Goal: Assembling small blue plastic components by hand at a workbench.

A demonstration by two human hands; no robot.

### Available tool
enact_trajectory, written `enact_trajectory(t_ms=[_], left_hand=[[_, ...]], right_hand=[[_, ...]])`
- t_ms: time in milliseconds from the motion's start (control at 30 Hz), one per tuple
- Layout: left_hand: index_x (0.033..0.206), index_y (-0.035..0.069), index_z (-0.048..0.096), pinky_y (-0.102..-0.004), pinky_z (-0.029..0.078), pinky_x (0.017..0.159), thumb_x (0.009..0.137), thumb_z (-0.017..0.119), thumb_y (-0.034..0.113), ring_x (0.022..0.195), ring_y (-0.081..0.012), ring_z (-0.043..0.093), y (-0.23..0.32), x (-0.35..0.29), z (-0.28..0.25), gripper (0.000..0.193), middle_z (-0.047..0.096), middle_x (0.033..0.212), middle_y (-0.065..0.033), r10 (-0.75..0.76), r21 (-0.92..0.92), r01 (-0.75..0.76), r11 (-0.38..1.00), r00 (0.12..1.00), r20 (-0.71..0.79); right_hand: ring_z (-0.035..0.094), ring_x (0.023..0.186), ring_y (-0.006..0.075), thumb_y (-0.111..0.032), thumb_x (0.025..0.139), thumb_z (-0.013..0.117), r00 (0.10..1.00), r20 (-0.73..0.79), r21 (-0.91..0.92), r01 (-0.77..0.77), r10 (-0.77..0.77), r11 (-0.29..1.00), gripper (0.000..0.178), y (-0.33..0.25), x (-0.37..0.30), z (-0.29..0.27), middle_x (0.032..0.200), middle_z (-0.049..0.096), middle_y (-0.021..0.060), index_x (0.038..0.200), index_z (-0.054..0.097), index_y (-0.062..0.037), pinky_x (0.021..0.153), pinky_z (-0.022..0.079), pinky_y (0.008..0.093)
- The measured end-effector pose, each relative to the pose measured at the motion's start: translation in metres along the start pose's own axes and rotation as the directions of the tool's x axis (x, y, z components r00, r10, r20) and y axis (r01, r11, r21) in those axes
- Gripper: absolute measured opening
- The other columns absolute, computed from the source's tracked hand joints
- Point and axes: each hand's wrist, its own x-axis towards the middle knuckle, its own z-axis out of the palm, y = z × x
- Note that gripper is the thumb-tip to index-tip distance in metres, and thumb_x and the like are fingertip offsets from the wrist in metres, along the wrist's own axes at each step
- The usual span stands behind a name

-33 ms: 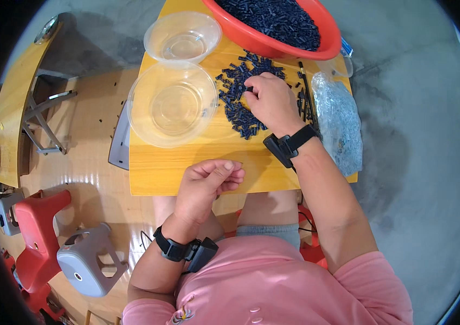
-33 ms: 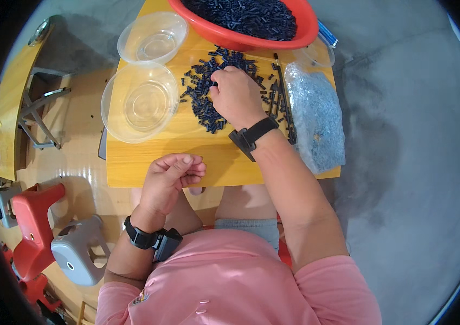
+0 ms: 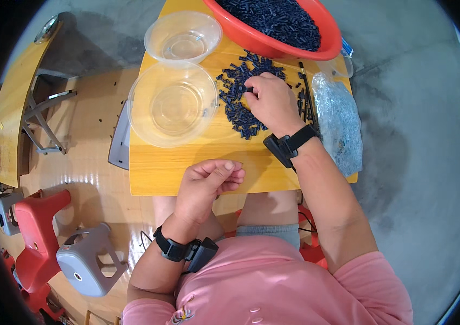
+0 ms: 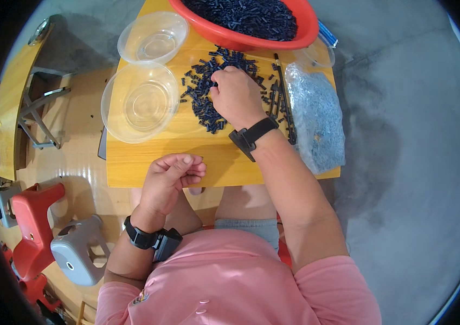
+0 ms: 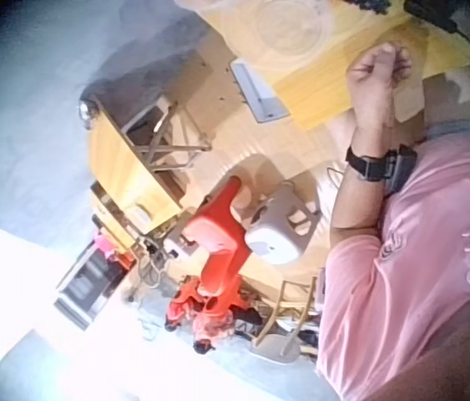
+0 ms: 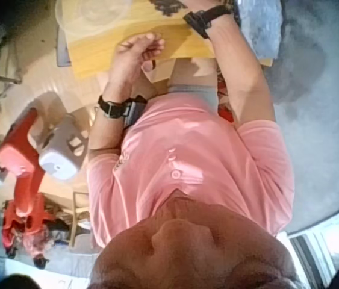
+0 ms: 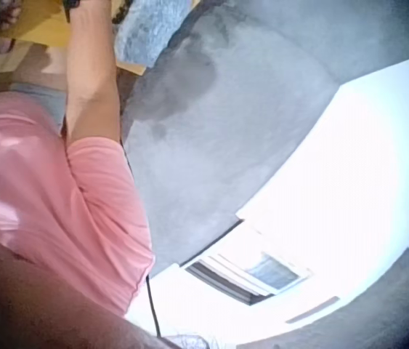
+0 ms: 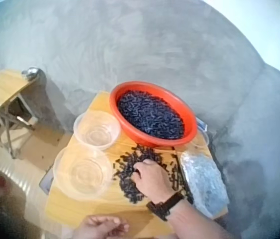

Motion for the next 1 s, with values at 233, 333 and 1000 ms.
enact_trajectory(t_ms=[233,333,1000], left_hand=[[0.101,-0.001,0.066,-0.0298,0.055,0.074,0.093,0.059,0.018,0.083,-0.0186,0.067,0.000,0.000,-0.002,0.022,0.068,0.092,-0.0121,-0.006,-0.024,0.007,1.000,1.000,0.021],[0.101,-0.002,0.066,-0.0301,0.055,0.074,0.093,0.059,0.018,0.082,-0.0187,0.066,0.001,0.000,0.001,0.023,0.068,0.092,-0.0121,-0.004,0.001,0.004,1.000,1.000,0.009],[0.101,0.000,0.066,-0.0242,0.052,0.070,0.092,0.062,0.020,0.080,-0.0129,0.065,-0.019,-0.025,0.029,0.023,0.069,0.090,-0.0088,-0.047,0.070,0.036,0.997,0.985,0.166]], right_hand=[[0.061,0.084,0.0329,-0.009,0.074,0.066,0.991,0.103,0.020,-0.093,0.091,0.995,0.009,-0.004,0.002,-0.004,0.086,0.062,0.0132,0.081,0.064,-0.0032,0.073,0.050,0.0431],[0.061,0.083,0.0340,-0.008,0.074,0.065,0.992,0.092,0.064,-0.088,0.081,0.994,0.007,0.001,0.001,-0.005,0.085,0.061,0.0136,0.078,0.062,-0.0031,0.072,0.050,0.0442],[0.057,0.076,0.0067,-0.002,0.084,0.066,0.855,0.510,0.832,-0.519,0.095,0.197,0.012,-0.028,-0.145,-0.069,0.084,0.061,0.0012,0.096,0.062,0.0002,0.070,0.048,0.0208]])
